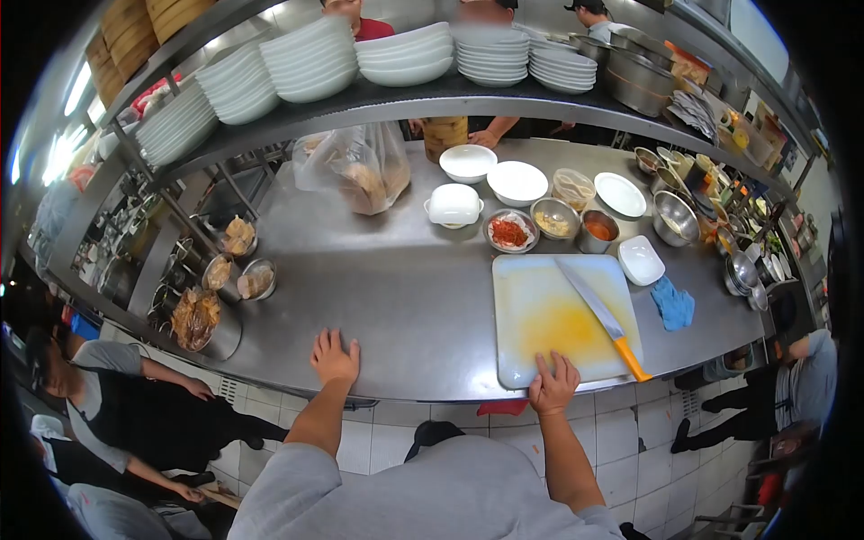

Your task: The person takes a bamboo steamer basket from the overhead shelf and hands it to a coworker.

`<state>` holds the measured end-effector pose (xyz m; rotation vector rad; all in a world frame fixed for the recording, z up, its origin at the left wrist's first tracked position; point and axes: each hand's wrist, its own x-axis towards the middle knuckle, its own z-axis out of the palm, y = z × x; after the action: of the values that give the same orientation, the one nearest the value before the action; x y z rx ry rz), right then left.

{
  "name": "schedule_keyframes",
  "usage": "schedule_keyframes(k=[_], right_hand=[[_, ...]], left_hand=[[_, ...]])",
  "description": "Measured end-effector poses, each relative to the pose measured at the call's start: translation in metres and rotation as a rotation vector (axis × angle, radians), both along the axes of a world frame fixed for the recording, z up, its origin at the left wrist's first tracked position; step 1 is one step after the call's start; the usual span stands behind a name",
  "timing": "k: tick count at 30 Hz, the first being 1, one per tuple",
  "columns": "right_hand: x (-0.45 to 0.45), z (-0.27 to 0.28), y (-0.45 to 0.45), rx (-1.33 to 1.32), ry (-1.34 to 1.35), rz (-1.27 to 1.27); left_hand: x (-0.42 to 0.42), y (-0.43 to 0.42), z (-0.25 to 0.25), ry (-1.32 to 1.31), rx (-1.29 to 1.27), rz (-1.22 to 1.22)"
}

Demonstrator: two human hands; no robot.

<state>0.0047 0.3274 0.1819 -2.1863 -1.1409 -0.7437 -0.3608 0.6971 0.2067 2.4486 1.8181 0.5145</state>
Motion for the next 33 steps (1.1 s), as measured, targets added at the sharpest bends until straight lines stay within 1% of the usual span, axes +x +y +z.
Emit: schedule_keyframes(k=[6,33], right_hand=[[-0.0001,0.001,-0.0011,-0.002,0.01,0.003],[-0.0017,0.0056,-0.0009,-0.024,0.002,0.002]], left_hand=[[-0.0014,0.0032,-0.0073,-0.003,0.004,0.002],[-0.0002,-0.0001,-0.0003,-0.02,-0.002,0.007]])
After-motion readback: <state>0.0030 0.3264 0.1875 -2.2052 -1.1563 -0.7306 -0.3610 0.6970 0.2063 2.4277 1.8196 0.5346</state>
